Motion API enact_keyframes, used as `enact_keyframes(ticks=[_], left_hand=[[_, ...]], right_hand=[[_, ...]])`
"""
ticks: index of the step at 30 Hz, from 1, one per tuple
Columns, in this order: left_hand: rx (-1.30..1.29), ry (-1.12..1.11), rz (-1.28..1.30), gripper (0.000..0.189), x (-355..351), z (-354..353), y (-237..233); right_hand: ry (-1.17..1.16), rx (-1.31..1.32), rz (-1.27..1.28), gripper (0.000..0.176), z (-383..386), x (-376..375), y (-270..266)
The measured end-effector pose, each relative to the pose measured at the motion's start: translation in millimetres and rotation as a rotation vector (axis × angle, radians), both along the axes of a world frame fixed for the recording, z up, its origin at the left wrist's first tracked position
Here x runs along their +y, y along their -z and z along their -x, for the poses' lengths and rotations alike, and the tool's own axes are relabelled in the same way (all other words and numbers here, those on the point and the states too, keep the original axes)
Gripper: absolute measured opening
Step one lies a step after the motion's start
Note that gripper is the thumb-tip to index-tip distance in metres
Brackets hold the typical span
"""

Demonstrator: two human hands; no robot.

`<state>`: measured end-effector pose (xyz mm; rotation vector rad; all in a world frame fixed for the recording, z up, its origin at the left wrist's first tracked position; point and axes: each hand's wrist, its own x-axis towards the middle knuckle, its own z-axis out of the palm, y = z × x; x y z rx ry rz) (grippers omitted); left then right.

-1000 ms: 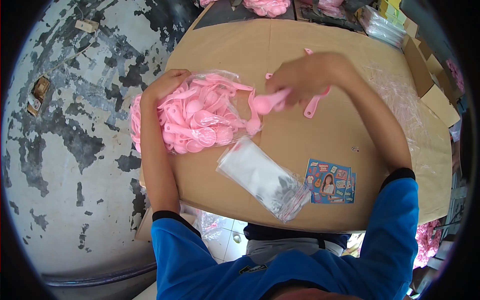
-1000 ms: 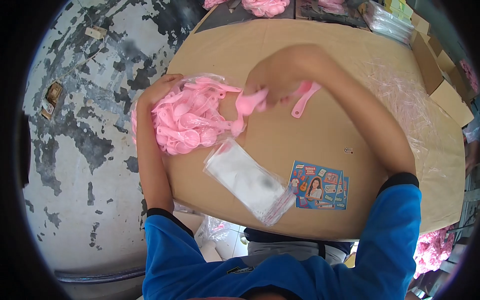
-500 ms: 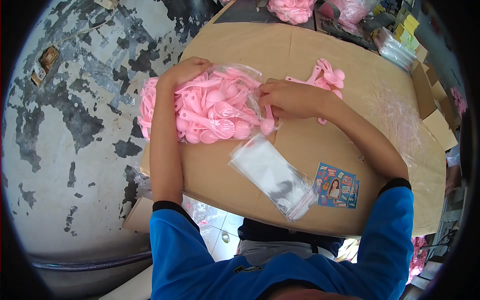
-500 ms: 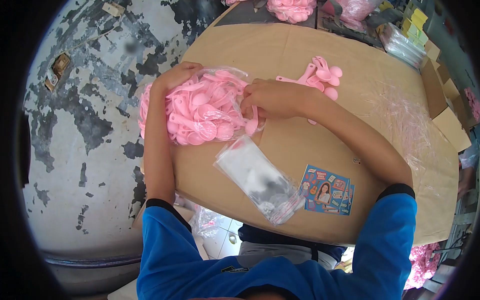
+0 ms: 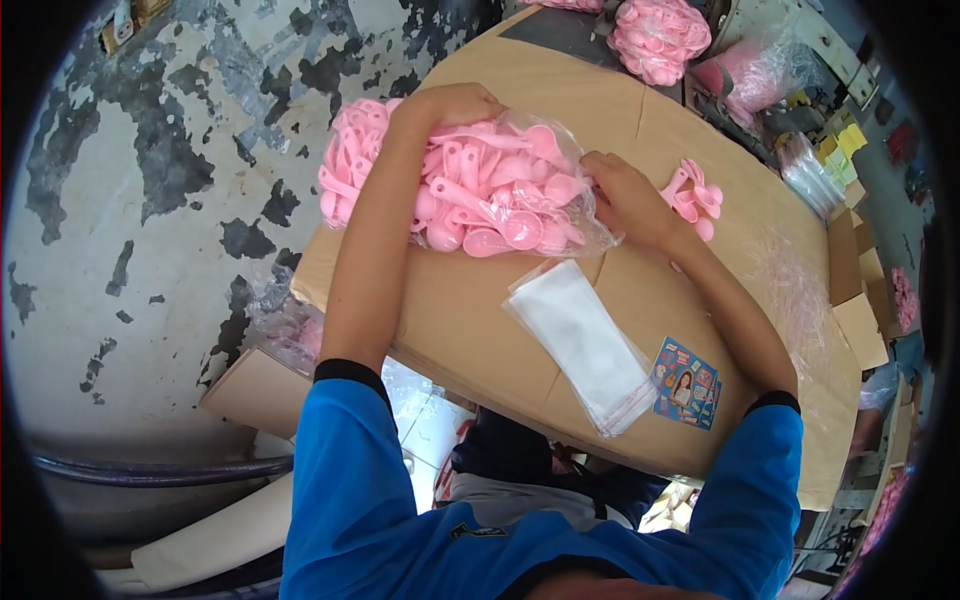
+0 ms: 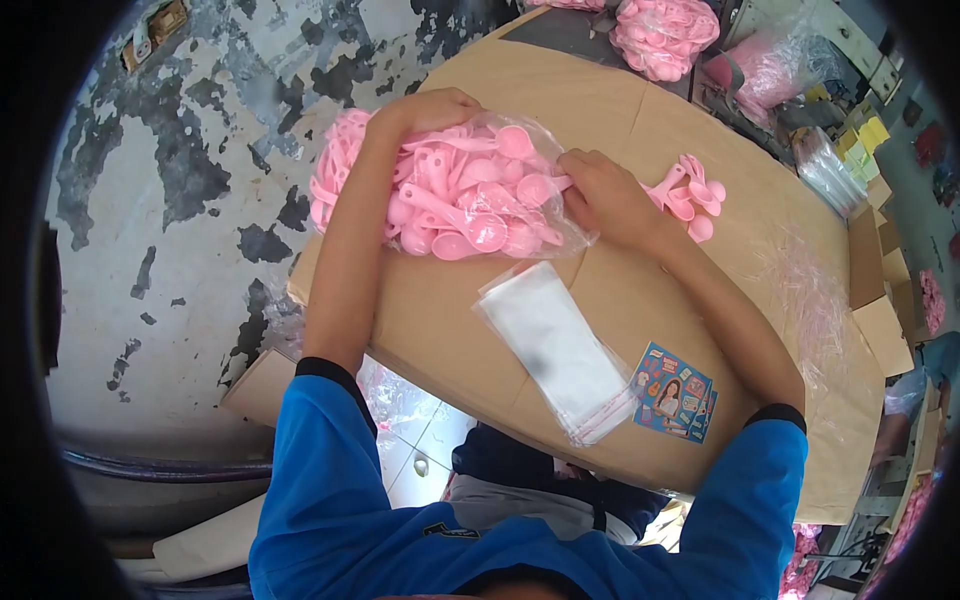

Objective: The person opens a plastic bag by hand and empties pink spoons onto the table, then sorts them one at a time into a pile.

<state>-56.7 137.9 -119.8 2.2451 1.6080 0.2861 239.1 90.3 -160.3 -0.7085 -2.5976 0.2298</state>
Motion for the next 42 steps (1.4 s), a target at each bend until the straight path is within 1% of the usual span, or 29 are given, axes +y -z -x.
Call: enact_keyframes(ticks=[1,3,4,6,7,9,10,12,13,16,18,21,23,25,27,29,31,34,37,40,42], left_hand=[[-0.017,0.004,-0.023,0.046,1,0,2],[0.032,0.02,0.02,0.044,2,-1,-1],[0.056,0.028,0.038,0.042,3,-2,-2],[0.016,0.027,0.04,0.042,3,-2,-1],[0.0,0.023,0.042,0.042,2,-1,0],[0.024,0.05,0.015,0.041,-4,0,-4],[0.036,0.067,0.001,0.041,-4,-2,-5],[0.061,0.029,0.099,0.041,-1,-3,-5],[0.076,0.004,0.139,0.041,3,-3,-7],[0.002,0.024,0.015,0.041,-2,-1,-2],[-0.005,0.002,0.065,0.041,2,2,2],[-0.003,-0.016,0.105,0.042,5,2,0],[-0.023,-0.019,0.112,0.042,2,-1,-2],[-0.069,-0.017,0.113,0.042,-5,-3,-5],[-0.113,0.019,0.146,0.043,-5,0,-5],[-0.139,0.016,0.166,0.043,-3,-2,-6],[-0.147,-0.033,0.172,0.044,-5,-3,-5],[-0.149,-0.044,0.157,0.044,-1,2,-1],[-0.104,-0.02,0.153,0.043,-5,-1,-7],[-0.137,-0.048,0.182,0.042,-6,-3,-6],[-0.134,-0.054,0.167,0.042,-8,-5,-6]], right_hand=[[0.0,0.03,0.057,0.02,2,0,-1],[0.012,0.085,0.176,0.018,4,-1,-2],[0.024,0.075,0.09,0.017,3,0,-5],[0.04,0.06,-0.085,0.015,4,6,-14],[0.028,-0.023,0.001,0.014,1,12,-25],[0.007,-0.186,0.184,0.012,-13,16,-68],[0.04,-0.296,0.24,0.012,-21,15,-90],[0.109,-0.516,0.354,0.013,-41,9,-124],[0.126,-0.493,0.326,0.013,-54,10,-129],[0.177,-0.449,0.266,0.018,-96,21,-136],[0.257,-0.443,0.284,0.023,-120,27,-136],[0.433,-0.47,0.311,0.025,-141,32,-137],[0.322,-0.35,-0.002,0.032,-146,27,-124],[0.205,-0.292,-0.019,0.045,-132,29,-118],[0.22,-0.32,0.346,0.042,-77,10,-114],[0.253,-0.32,0.518,0.04,-33,-18,-91],[0.055,-0.305,0.165,0.04,-10,-3,-32],[0.107,-0.196,0.202,0.039,-2,-6,-21],[0.141,-0.079,0.359,0.038,-4,-8,-35],[0.035,-0.147,0.554,0.033,-1,-21,-57],[-0.097,-0.131,0.392,0.031,4,-10,-28]])
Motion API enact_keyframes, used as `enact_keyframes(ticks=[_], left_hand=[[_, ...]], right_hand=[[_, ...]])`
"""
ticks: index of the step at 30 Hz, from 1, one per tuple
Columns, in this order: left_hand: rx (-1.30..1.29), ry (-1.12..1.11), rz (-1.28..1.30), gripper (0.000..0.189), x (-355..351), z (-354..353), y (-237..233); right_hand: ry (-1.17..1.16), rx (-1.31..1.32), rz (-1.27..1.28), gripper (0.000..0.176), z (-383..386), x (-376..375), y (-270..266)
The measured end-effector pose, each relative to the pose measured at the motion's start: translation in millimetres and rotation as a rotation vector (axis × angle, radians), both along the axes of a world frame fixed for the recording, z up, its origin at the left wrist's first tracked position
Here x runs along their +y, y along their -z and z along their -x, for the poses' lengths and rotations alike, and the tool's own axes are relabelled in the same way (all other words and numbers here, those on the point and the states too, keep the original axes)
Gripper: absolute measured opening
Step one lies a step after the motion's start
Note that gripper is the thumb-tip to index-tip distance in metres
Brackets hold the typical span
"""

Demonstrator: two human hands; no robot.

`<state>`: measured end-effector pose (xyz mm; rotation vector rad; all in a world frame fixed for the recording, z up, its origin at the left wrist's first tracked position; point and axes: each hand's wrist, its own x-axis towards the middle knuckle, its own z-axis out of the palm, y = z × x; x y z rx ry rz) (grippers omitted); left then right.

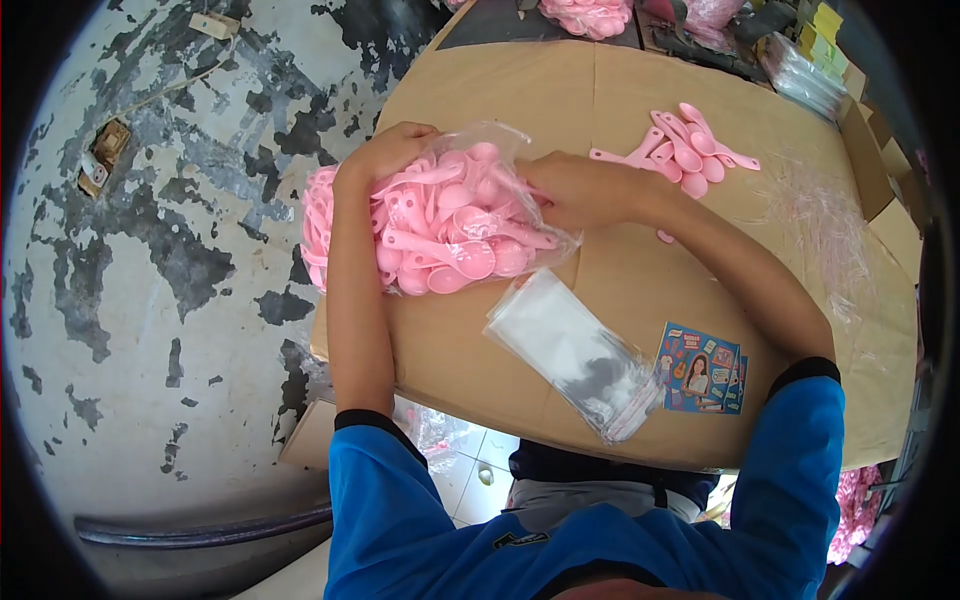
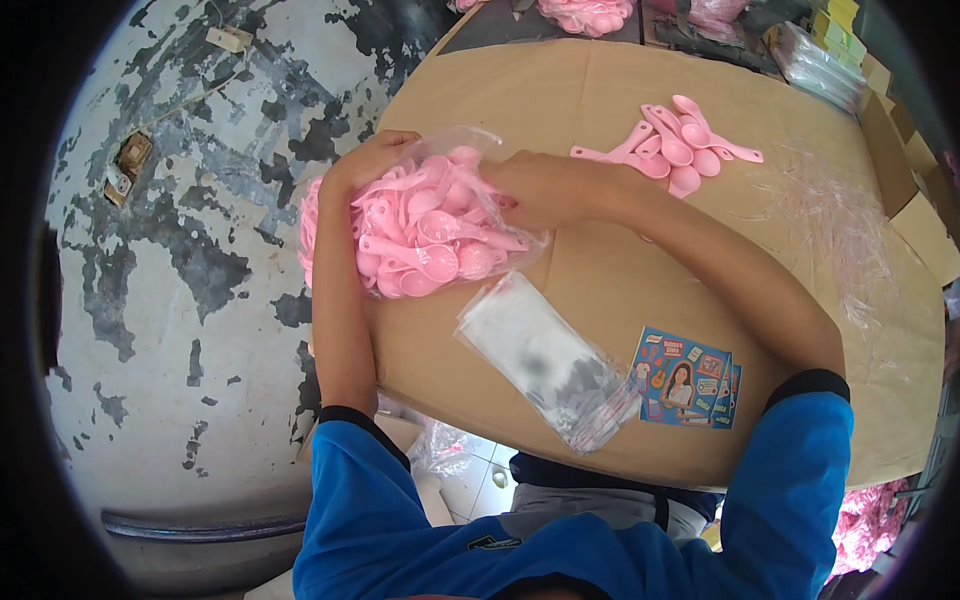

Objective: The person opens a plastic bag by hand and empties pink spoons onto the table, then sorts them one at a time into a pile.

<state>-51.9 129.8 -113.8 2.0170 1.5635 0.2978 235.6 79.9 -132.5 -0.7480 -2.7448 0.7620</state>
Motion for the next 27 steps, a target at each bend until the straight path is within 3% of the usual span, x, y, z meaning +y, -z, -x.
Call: enact_keyframes(ticks=[4,7,10,15,18,21,24,27], left_hand=[[-0.004,-0.016,0.013,0.042,4,2,3],[-0.015,-0.021,0.027,0.043,5,3,4],[-0.037,0.004,-0.028,0.043,7,7,9],[-0.081,-0.044,0.021,0.044,0,0,3],[-0.066,-0.05,0.028,0.044,2,1,5],[-0.051,-0.049,0.001,0.044,3,4,5],[-0.043,-0.033,0.004,0.042,1,1,4],[-0.054,-0.052,0.046,0.042,-2,-2,1]], right_hand=[[-0.146,0.079,-0.155,0.024,2,10,25],[-0.099,-0.103,-0.213,0.02,-7,0,4],[-0.127,-0.08,-0.259,0.025,-24,10,-20],[0.386,-0.712,0.188,0.034,-64,-13,-119],[0.39,-0.615,-0.13,0.033,-111,26,-110],[0.557,-0.471,-0.233,0.036,-123,21,-113],[0.441,-0.181,-0.445,0.038,-110,28,-88],[0.417,-0.372,0.113,0.033,-51,-12,-98]])
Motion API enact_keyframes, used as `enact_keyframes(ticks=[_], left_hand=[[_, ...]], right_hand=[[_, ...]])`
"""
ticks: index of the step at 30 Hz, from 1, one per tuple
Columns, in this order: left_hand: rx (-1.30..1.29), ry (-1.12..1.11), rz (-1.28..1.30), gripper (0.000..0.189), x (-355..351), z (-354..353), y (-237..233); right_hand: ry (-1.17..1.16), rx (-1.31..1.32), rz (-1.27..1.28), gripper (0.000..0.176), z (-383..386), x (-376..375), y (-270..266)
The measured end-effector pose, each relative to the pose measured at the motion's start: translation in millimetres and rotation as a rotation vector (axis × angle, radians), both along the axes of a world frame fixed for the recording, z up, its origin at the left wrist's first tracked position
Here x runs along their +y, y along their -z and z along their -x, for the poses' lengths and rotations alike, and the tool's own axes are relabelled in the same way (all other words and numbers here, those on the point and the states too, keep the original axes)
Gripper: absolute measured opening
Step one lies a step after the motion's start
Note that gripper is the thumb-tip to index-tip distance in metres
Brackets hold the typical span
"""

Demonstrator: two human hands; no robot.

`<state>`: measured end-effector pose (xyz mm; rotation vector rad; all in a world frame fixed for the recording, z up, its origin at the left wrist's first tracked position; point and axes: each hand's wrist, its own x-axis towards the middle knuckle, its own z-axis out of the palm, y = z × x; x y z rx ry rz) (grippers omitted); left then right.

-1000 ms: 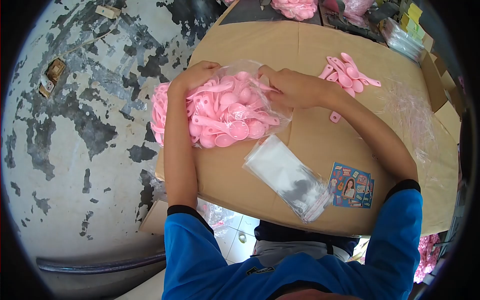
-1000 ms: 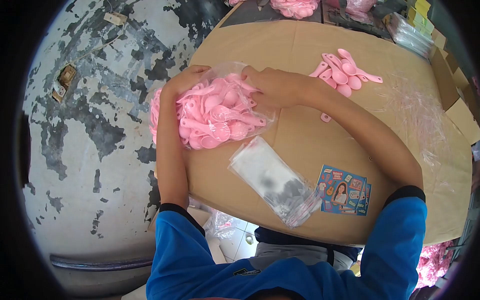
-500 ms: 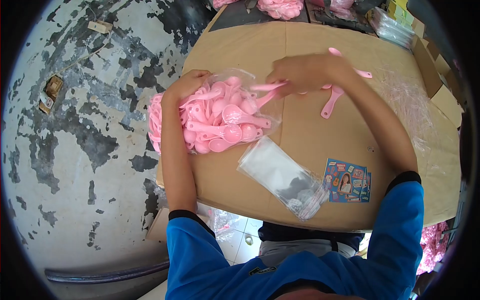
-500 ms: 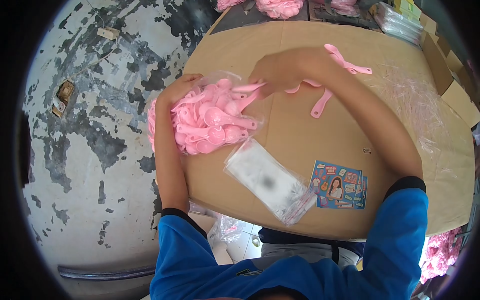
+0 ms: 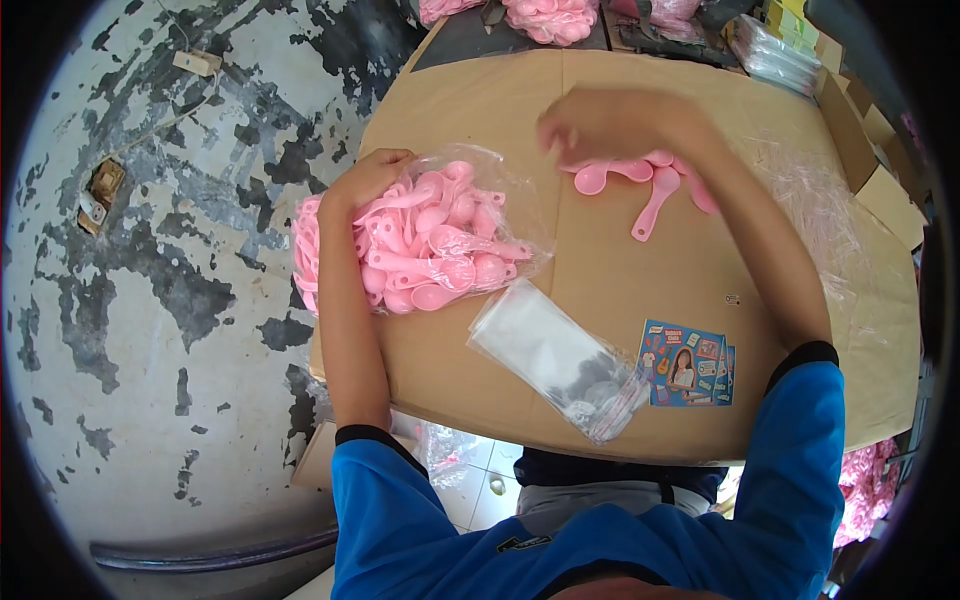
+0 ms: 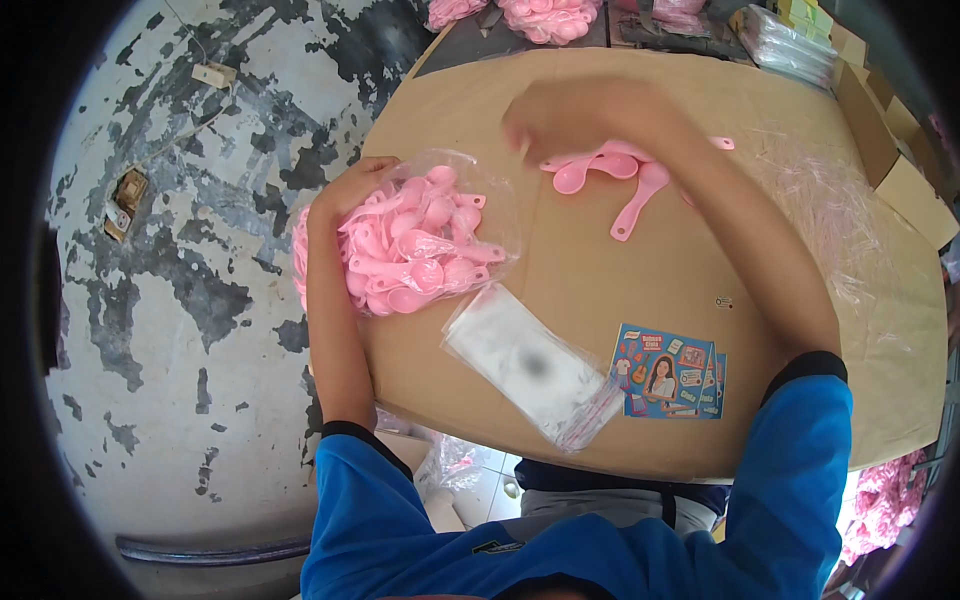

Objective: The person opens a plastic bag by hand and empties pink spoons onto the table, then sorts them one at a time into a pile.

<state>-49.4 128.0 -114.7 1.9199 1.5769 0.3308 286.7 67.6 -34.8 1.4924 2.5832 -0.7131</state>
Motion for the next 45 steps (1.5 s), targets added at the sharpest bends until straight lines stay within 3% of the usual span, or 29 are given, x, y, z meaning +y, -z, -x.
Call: enact_keyframes(ticks=[2,4,7,10,13,16,19,24,28,32,34,37,40,45], left_hand=[[-0.023,0.003,0.005,0.043,0,1,0],[-0.051,0.035,-0.021,0.042,4,6,5],[0.02,0.026,-0.02,0.041,9,8,5],[-0.006,-0.008,0.005,0.041,10,9,8],[0.008,-0.011,-0.001,0.042,5,3,3],[0.058,0.029,-0.022,0.043,10,8,5],[0.014,0.025,-0.01,0.044,10,8,7],[0.001,0.038,-0.008,0.044,8,7,5],[-0.015,0.058,-0.022,0.043,13,11,10],[-0.009,0.032,-0.021,0.042,6,4,5],[-0.02,0.03,-0.011,0.042,4,3,4],[-0.033,-0.01,0.006,0.041,2,0,2],[-0.025,0.009,-0.001,0.04,6,3,5],[-0.013,0.024,-0.007,0.039,3,1,1]], right_hand=[[-0.386,0.227,0.018,0.034,14,30,74],[-0.578,0.191,-0.223,0.04,43,14,91],[-0.571,0.271,-0.698,0.042,58,23,155],[-0.572,0.501,-0.767,0.038,66,34,167],[-0.568,0.496,-0.558,0.034,57,32,151],[-0.434,0.254,-0.263,0.029,51,19,109],[-0.559,0.391,-0.26,0.031,41,17,90],[-0.424,0.211,-0.133,0.026,29,25,70],[-0.366,0.209,-0.084,0.027,22,13,46],[-0.44,0.268,0.108,0.024,30,17,68],[-0.482,0.183,0.124,0.025,35,4,61],[-0.573,0.16,-0.048,0.027,42,10,86],[-0.555,0.12,-0.009,0.031,45,14,93],[-0.5,0.032,-0.013,0.031,38,-6,56]])
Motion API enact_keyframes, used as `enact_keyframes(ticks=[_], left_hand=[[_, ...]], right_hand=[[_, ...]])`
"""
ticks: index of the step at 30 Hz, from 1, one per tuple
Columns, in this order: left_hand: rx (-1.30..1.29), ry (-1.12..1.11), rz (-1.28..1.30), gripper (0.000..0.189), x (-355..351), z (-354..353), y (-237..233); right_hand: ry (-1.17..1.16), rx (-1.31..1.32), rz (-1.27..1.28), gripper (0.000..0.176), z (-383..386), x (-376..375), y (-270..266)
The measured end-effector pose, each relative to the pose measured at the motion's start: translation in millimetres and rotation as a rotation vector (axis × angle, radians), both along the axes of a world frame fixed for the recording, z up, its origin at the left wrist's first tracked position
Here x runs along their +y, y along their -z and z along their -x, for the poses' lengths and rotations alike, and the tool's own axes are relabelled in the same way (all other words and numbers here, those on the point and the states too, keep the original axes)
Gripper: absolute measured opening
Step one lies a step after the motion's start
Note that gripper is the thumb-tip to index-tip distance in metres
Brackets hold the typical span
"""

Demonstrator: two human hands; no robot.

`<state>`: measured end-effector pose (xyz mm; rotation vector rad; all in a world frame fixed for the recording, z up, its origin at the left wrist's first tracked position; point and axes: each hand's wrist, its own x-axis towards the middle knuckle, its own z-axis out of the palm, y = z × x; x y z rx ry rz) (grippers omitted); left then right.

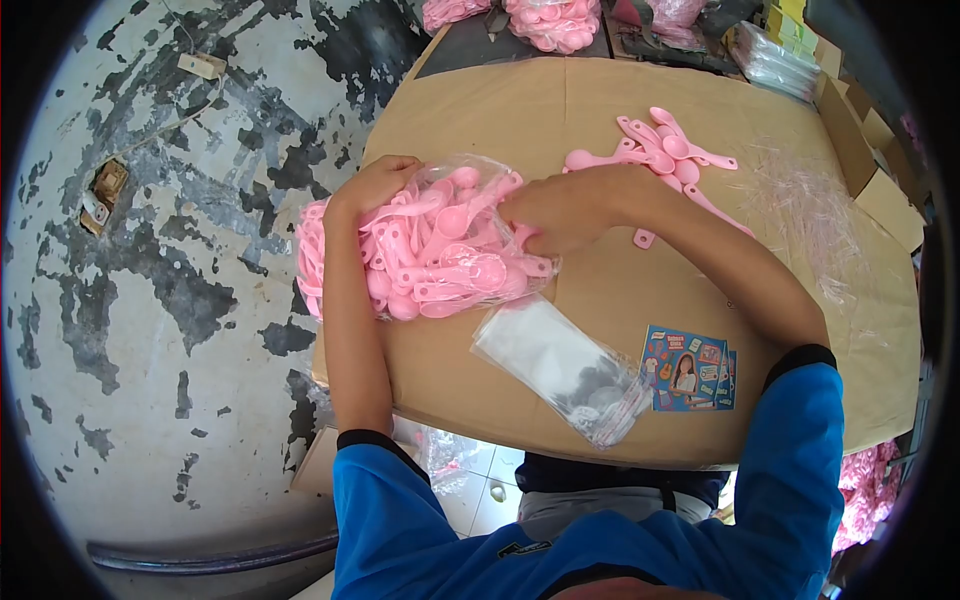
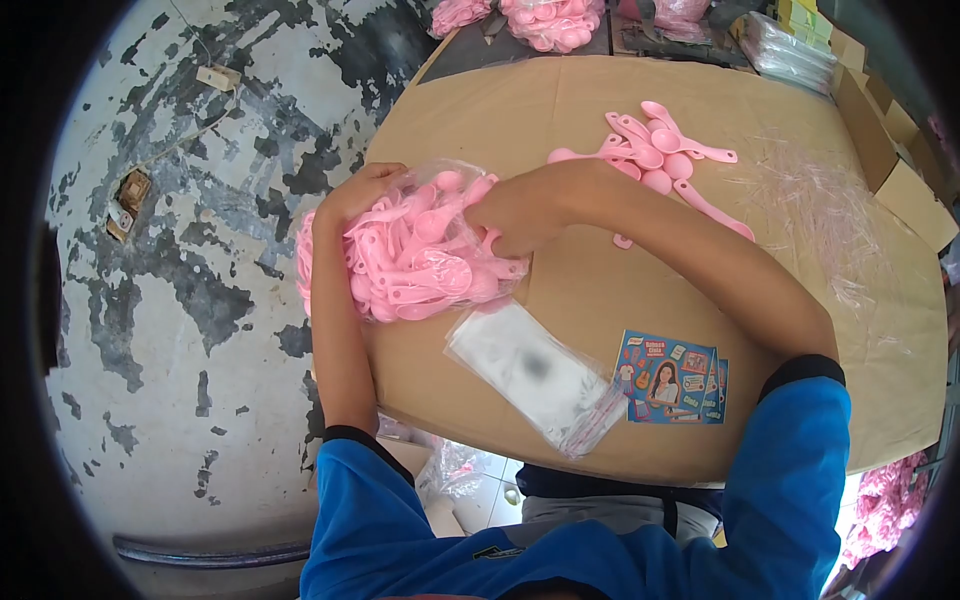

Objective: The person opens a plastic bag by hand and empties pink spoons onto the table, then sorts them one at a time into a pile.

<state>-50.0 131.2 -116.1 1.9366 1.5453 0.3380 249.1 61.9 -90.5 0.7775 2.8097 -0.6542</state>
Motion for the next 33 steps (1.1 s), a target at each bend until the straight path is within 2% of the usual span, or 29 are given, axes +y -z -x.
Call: enact_keyframes(ticks=[4,7,10,13,16,17,19,20,22,23,25,28,31,33], left_hand=[[-0.01,0.005,-0.041,0.039,-1,0,2],[-0.004,-0.005,-0.021,0.041,4,4,5],[0.006,-0.017,-0.022,0.041,0,1,2],[0.0,-0.04,0.004,0.041,2,2,3],[0.025,-0.034,0.036,0.041,6,4,3],[0.006,-0.032,0.034,0.041,6,5,5],[-0.023,-0.026,0.03,0.04,6,6,6],[-0.046,-0.018,0.034,0.04,6,7,7],[-0.087,-0.002,0.042,0.039,6,8,8],[-0.071,0.002,0.041,0.038,4,7,7],[-0.036,0.01,0.038,0.037,2,4,3],[-0.147,-0.027,0.059,0.035,-1,1,5],[-0.091,-0.028,0.016,0.037,4,6,9],[-0.098,-0.03,0.004,0.037,1,1,6]], right_hand=[[0.024,0.109,0.058,0.032,-18,8,-14],[0.176,-0.063,0.013,0.037,-45,0,-63],[0.081,0.019,-0.036,0.036,-79,15,-79],[0.278,0.142,-0.245,0.024,-117,11,-93],[0.281,0.299,-0.709,0.025,-137,14,-90],[0.238,0.148,-0.475,0.045,-129,22,-105],[0.396,0.158,-0.31,0.027,-104,16,-88],[0.499,0.112,-0.103,0.028,-78,0,-86],[0.351,0.117,0.026,0.029,-46,4,-54],[0.107,0.165,-0.059,0.03,-30,24,-15],[-0.084,0.232,-0.325,0.034,0,34,26],[-0.04,0.297,-0.266,0.038,12,26,53],[-0.032,0.49,-0.339,0.035,16,39,78],[0.002,0.377,-0.248,0.031,13,36,70]])
